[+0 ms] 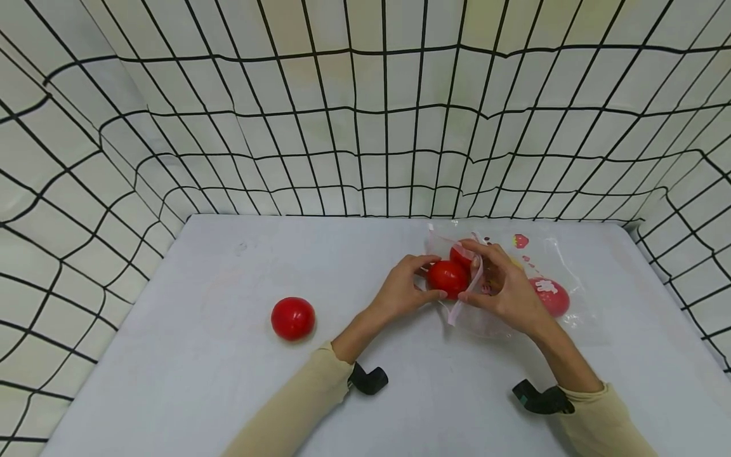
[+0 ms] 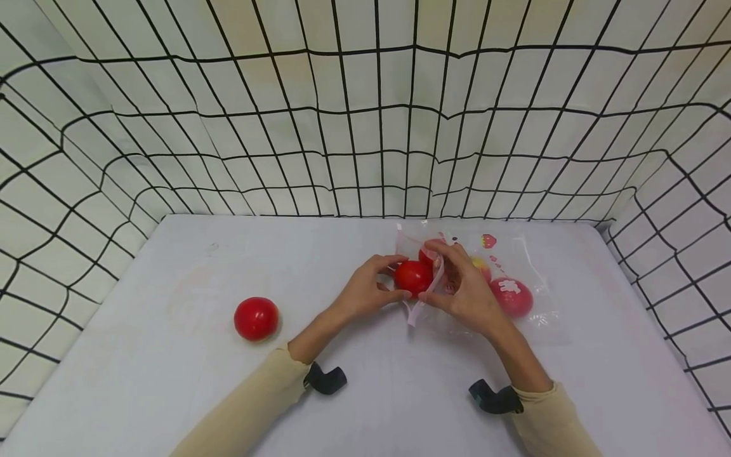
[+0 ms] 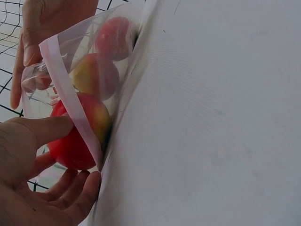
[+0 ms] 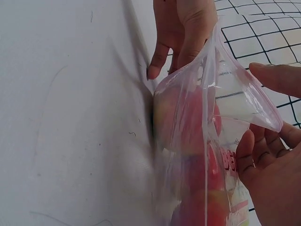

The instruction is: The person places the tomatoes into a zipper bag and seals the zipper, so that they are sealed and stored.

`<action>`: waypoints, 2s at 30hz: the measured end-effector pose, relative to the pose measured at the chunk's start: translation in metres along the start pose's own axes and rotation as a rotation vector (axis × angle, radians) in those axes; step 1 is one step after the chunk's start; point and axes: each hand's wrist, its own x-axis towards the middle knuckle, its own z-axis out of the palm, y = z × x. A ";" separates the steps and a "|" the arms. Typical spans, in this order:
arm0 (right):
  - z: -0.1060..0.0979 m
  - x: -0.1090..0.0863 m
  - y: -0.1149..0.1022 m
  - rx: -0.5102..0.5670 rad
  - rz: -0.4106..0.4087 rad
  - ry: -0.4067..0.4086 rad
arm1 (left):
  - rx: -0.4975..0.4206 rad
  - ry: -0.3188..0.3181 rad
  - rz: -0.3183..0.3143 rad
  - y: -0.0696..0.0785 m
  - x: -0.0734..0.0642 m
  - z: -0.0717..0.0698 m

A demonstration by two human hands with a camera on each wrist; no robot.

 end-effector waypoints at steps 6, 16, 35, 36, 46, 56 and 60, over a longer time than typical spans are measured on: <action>-0.001 -0.001 0.002 0.026 -0.028 0.001 | 0.033 -0.002 0.004 0.001 0.003 0.003; -0.004 -0.001 0.000 0.079 -0.016 -0.001 | -0.004 -0.025 -0.025 0.005 0.003 0.006; -0.005 0.000 -0.001 0.067 0.020 0.002 | -0.032 -0.033 -0.027 -0.005 -0.004 -0.015; -0.005 0.000 -0.001 0.068 0.022 0.002 | -0.033 -0.031 -0.028 -0.005 -0.005 -0.018; -0.004 0.000 -0.001 0.071 0.037 -0.001 | -0.033 -0.004 -0.025 -0.003 -0.013 -0.046; -0.004 0.000 0.003 0.080 0.014 -0.001 | 0.001 -0.020 -0.069 -0.002 -0.025 -0.077; -0.003 0.000 0.002 0.085 0.015 -0.003 | 0.018 -0.033 -0.083 -0.004 -0.031 -0.089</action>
